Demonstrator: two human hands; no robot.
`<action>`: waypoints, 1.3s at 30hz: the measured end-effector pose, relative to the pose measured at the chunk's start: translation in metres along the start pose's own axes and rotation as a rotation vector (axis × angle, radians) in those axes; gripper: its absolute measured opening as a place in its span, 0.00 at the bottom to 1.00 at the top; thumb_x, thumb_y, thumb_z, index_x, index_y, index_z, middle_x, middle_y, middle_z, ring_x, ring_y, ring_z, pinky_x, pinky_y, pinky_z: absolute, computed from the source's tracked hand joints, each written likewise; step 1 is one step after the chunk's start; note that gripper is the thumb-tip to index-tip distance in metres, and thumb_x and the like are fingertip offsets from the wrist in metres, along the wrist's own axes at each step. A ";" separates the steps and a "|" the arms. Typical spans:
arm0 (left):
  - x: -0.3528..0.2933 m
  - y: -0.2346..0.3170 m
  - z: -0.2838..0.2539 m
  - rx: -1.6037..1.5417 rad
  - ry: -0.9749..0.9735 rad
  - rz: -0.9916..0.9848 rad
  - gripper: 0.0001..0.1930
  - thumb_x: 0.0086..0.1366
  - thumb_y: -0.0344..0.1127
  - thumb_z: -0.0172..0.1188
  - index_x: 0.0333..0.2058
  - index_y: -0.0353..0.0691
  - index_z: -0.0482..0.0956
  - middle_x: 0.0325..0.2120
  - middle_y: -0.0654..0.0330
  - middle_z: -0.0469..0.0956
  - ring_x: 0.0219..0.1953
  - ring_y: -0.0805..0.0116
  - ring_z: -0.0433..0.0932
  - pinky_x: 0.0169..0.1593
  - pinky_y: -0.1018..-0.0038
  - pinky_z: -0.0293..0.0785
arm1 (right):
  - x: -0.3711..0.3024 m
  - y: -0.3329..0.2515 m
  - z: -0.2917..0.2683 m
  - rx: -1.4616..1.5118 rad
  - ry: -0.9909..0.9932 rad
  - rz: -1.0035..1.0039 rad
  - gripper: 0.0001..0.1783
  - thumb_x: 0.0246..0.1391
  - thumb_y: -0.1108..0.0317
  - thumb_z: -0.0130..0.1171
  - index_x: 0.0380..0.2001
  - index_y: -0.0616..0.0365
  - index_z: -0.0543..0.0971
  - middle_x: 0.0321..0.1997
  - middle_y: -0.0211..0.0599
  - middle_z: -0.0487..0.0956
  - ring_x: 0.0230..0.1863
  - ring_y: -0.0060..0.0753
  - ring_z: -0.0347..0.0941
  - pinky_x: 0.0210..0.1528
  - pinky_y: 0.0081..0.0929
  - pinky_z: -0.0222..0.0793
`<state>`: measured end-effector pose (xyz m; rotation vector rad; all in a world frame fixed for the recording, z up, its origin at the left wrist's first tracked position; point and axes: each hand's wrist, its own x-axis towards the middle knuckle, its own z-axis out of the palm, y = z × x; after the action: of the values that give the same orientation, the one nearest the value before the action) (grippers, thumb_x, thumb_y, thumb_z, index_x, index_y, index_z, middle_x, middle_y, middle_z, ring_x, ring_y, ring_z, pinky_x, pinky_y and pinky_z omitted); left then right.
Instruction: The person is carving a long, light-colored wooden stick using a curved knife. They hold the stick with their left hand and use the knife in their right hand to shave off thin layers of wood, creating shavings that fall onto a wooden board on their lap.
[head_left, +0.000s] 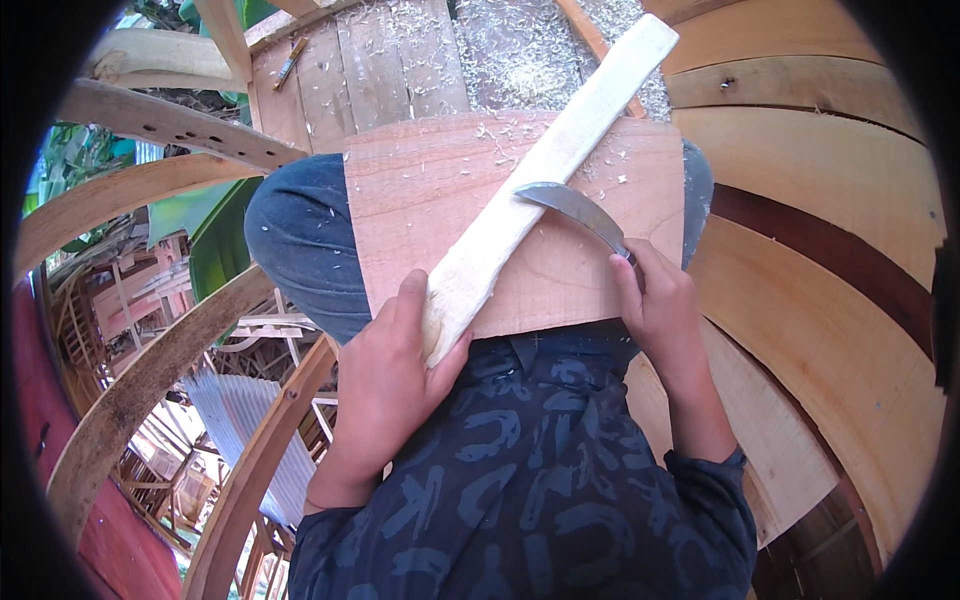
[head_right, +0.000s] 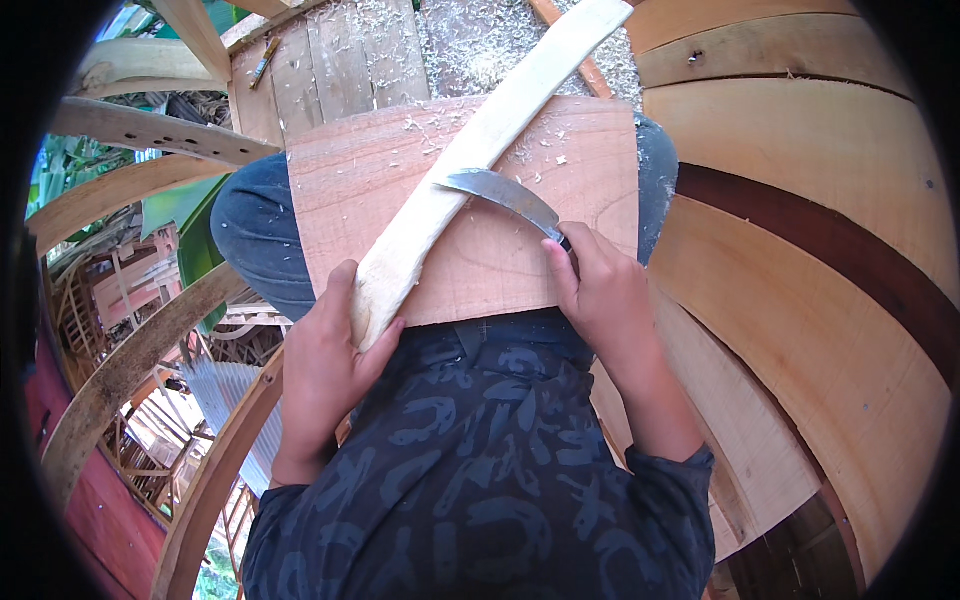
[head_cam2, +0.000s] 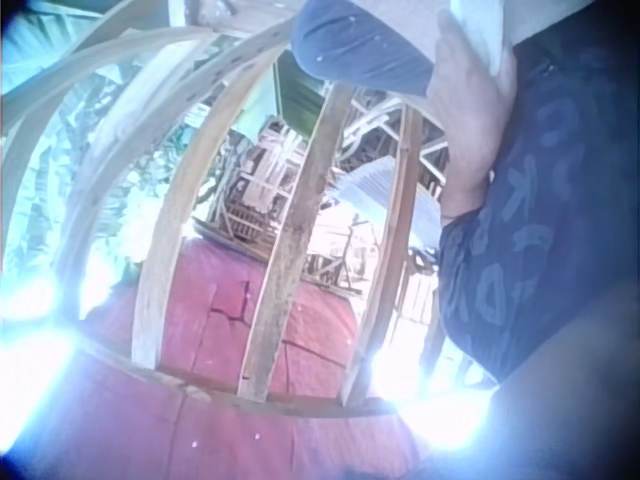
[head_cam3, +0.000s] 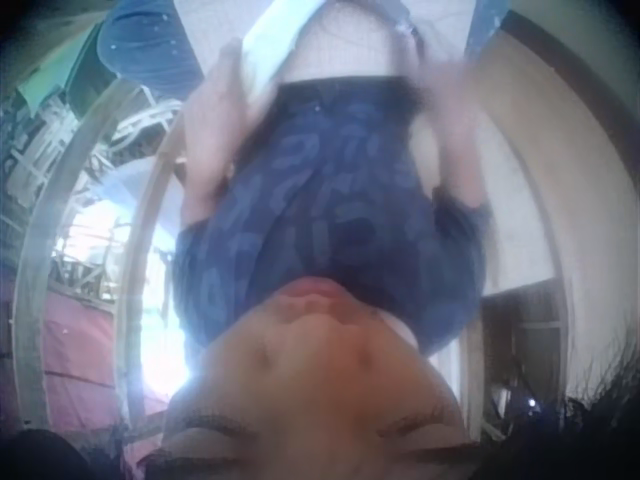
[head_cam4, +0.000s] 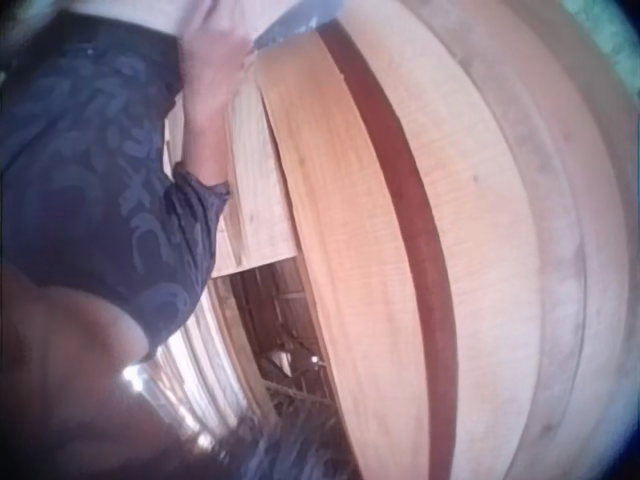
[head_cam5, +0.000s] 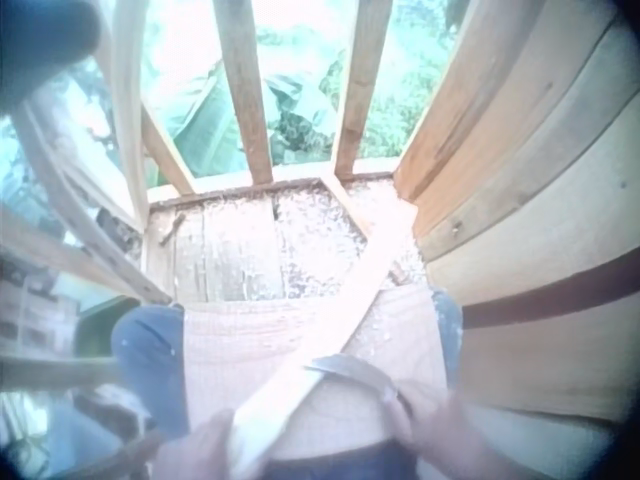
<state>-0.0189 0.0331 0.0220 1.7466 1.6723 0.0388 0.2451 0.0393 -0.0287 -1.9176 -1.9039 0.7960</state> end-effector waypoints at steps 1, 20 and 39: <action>0.000 0.000 0.000 0.000 -0.005 -0.004 0.31 0.56 0.40 0.66 0.55 0.34 0.64 0.32 0.39 0.78 0.34 0.39 0.79 0.35 0.56 0.74 | -0.003 -0.005 0.000 0.012 -0.027 -0.030 0.10 0.58 0.64 0.58 0.37 0.59 0.77 0.28 0.47 0.79 0.27 0.51 0.77 0.28 0.38 0.71; 0.003 -0.004 0.005 0.019 0.015 0.031 0.34 0.56 0.43 0.65 0.56 0.32 0.64 0.30 0.44 0.78 0.31 0.46 0.80 0.32 0.59 0.75 | 0.021 0.007 -0.001 -0.003 -0.027 -0.068 0.10 0.58 0.61 0.59 0.35 0.57 0.77 0.26 0.45 0.78 0.26 0.50 0.77 0.26 0.39 0.70; 0.009 -0.021 -0.003 -0.237 -0.162 -0.037 0.30 0.50 0.50 0.73 0.42 0.36 0.71 0.22 0.46 0.78 0.28 0.45 0.81 0.31 0.63 0.75 | 0.012 0.010 -0.003 0.179 -0.021 0.076 0.13 0.57 0.63 0.62 0.35 0.63 0.76 0.18 0.46 0.72 0.18 0.45 0.70 0.23 0.34 0.64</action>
<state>-0.0372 0.0410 0.0098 1.5017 1.5166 0.0736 0.2547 0.0513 -0.0343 -1.8875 -1.7168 0.9778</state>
